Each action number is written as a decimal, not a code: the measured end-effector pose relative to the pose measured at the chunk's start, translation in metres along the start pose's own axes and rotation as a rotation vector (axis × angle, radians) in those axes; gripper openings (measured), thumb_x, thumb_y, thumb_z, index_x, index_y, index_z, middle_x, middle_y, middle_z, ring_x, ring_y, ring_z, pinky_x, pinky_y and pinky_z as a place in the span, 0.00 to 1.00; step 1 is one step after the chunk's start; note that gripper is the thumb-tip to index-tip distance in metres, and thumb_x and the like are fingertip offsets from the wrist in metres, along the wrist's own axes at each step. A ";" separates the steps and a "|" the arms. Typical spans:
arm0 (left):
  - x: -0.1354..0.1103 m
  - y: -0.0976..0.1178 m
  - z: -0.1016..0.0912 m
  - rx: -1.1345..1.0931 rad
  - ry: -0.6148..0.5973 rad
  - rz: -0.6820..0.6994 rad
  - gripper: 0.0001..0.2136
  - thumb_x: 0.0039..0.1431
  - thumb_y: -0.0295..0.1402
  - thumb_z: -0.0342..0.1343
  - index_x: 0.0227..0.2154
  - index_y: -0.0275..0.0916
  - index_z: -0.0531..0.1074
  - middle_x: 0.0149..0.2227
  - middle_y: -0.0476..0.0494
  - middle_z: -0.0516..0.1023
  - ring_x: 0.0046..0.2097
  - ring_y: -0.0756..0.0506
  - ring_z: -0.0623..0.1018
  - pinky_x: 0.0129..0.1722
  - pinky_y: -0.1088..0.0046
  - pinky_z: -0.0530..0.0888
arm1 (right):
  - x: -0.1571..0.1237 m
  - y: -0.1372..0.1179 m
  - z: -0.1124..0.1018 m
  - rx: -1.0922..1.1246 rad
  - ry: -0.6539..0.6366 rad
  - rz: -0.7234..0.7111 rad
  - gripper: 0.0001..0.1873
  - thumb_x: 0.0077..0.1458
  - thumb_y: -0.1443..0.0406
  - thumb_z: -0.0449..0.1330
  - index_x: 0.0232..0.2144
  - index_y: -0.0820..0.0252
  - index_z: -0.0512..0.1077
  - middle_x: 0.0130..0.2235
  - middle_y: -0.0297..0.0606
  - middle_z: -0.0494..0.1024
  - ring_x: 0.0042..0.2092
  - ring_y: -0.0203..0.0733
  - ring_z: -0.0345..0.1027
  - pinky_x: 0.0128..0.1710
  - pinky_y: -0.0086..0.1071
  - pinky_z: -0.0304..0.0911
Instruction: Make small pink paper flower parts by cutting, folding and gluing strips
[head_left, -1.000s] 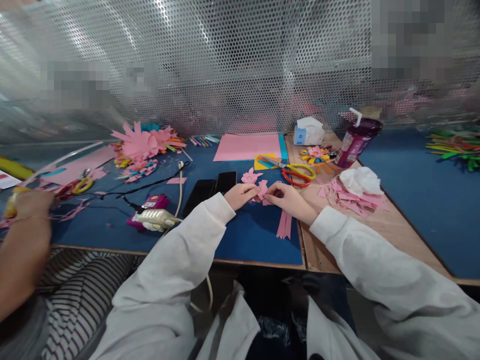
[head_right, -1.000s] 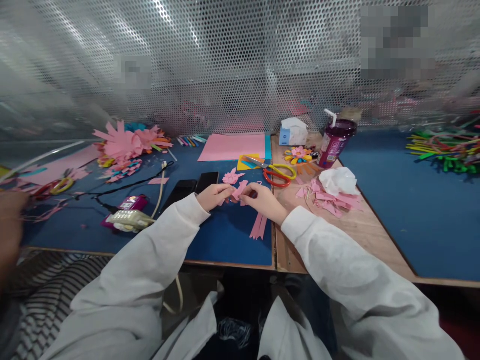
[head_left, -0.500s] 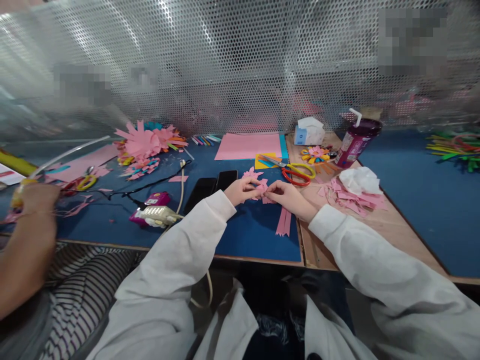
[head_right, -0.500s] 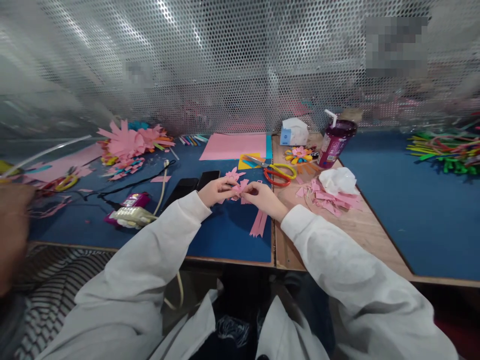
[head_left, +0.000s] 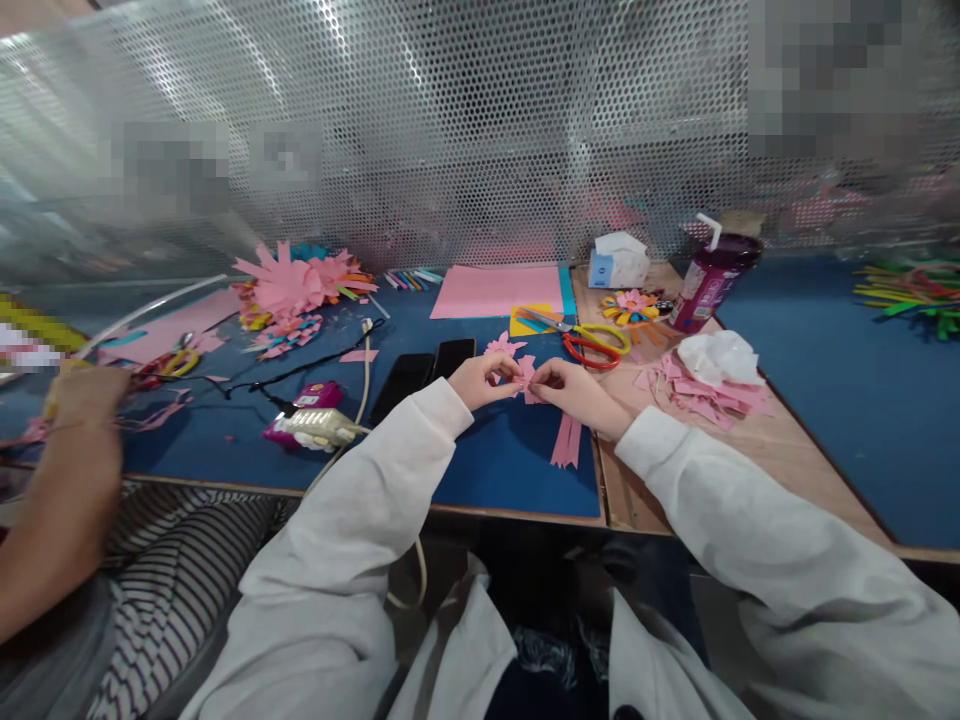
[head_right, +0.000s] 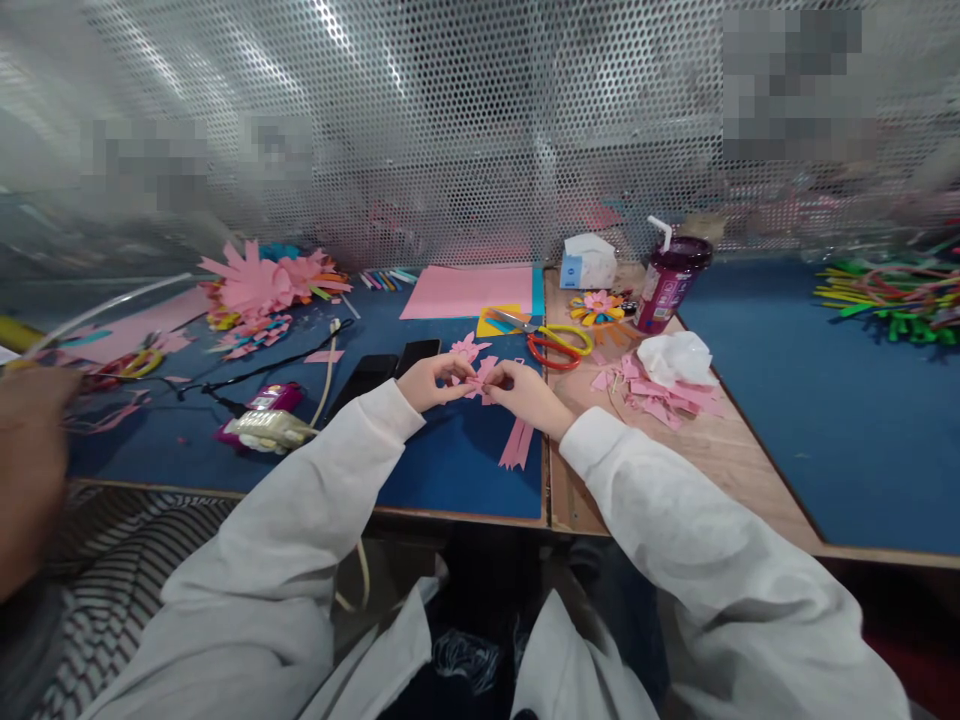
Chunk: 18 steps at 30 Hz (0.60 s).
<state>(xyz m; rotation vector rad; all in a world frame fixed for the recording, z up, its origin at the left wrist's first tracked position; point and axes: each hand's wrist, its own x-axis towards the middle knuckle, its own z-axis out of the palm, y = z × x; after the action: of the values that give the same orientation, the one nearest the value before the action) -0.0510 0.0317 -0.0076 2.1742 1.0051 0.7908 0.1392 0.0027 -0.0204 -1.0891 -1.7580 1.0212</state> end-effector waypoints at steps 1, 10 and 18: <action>0.000 0.000 0.000 0.004 -0.006 -0.006 0.08 0.49 0.34 0.59 0.31 0.35 0.72 0.32 0.42 0.78 0.34 0.48 0.76 0.29 0.75 0.68 | 0.000 0.000 0.000 0.003 0.002 -0.003 0.06 0.46 0.63 0.58 0.26 0.61 0.68 0.28 0.34 0.72 0.31 0.36 0.65 0.33 0.33 0.62; 0.001 -0.003 -0.003 0.006 -0.071 -0.042 0.17 0.45 0.34 0.62 0.40 0.35 0.70 0.37 0.40 0.79 0.35 0.47 0.77 0.29 0.75 0.69 | 0.003 0.007 0.001 0.049 0.030 -0.023 0.06 0.47 0.63 0.57 0.26 0.61 0.69 0.25 0.32 0.70 0.27 0.34 0.62 0.30 0.32 0.61; 0.001 -0.008 -0.002 0.112 -0.052 0.031 0.17 0.46 0.35 0.62 0.40 0.35 0.70 0.37 0.41 0.78 0.33 0.48 0.77 0.25 0.78 0.66 | 0.004 0.005 -0.001 0.094 0.033 -0.012 0.05 0.45 0.64 0.58 0.26 0.61 0.70 0.25 0.31 0.70 0.28 0.34 0.62 0.31 0.31 0.60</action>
<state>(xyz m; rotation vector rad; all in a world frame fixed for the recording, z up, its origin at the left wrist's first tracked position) -0.0557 0.0368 -0.0115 2.2990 1.0133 0.7032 0.1407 0.0082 -0.0239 -1.0297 -1.6716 1.0619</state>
